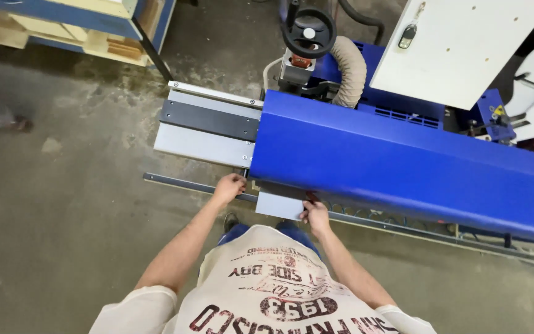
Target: Feeding wooden panels into an edge banding machine and trimming the edges with a hand tool
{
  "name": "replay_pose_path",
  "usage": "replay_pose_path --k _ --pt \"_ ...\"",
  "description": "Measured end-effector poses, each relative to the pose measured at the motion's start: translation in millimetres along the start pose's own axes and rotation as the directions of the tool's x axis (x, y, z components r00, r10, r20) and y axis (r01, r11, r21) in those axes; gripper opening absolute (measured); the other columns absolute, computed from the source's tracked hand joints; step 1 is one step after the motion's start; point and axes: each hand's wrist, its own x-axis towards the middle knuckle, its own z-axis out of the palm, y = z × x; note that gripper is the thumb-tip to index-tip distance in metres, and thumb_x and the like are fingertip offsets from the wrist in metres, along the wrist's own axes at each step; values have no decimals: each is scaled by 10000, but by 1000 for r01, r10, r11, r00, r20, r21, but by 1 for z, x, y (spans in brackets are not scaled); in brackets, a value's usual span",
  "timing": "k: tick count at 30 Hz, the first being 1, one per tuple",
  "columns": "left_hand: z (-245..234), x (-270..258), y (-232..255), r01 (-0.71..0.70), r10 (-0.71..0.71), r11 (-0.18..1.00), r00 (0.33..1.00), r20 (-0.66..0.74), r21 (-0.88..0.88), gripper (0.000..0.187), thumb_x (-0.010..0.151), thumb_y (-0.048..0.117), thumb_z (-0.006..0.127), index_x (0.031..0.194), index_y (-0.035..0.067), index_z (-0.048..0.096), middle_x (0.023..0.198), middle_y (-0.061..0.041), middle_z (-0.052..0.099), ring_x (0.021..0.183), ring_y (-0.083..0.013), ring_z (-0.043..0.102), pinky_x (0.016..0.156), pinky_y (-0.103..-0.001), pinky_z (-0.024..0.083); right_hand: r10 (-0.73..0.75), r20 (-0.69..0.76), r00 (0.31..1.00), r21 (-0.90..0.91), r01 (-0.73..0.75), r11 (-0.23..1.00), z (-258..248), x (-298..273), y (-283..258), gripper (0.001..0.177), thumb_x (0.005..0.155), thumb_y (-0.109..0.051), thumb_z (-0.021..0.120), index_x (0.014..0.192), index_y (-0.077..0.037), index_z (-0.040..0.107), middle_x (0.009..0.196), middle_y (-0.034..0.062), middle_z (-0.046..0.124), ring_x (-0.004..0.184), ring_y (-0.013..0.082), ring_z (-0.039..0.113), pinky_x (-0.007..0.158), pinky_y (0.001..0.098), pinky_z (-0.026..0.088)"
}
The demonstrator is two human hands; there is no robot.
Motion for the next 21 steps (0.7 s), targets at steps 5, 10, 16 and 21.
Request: replay_pose_path --k 5,10,16,21 --pt "-3 22 -8 -17 18 1000 999 39 -9 319 893 180 722 1109 -54 724 942 -248 738 847 -281 750 741 -355 642 -31 -47 998 -45 29 999 15 -7 2 432 944 -51 632 1328 136 566 767 250 675 416 217 607 317 291 452" --pt "-7 20 1 -19 23 999 994 106 -37 348 945 177 689 1198 -62 686 994 -260 729 895 -310 748 742 -385 651 -46 -59 997 -84 41 996 30 -18 -3 427 949 -49 630 1344 107 586 953 265 706 426 195 612 316 286 462" --pt "4 30 -1 68 -49 984 992 115 -164 424 945 240 704 1233 -65 636 990 -237 710 865 -284 732 759 -402 644 -37 -52 998 -80 33 996 64 -50 -34 462 964 -35 598 1399 109 541 1100 272 674 444 188 598 343 278 443" --pt "3 22 16 170 -124 945 977 174 -279 573 1032 394 608 1350 -77 530 1139 -255 636 1022 -310 672 881 -448 595 -24 -41 999 -91 20 996 71 -46 -25 477 986 -23 563 1436 124 501 1241 276 627 457 161 591 355 272 452"
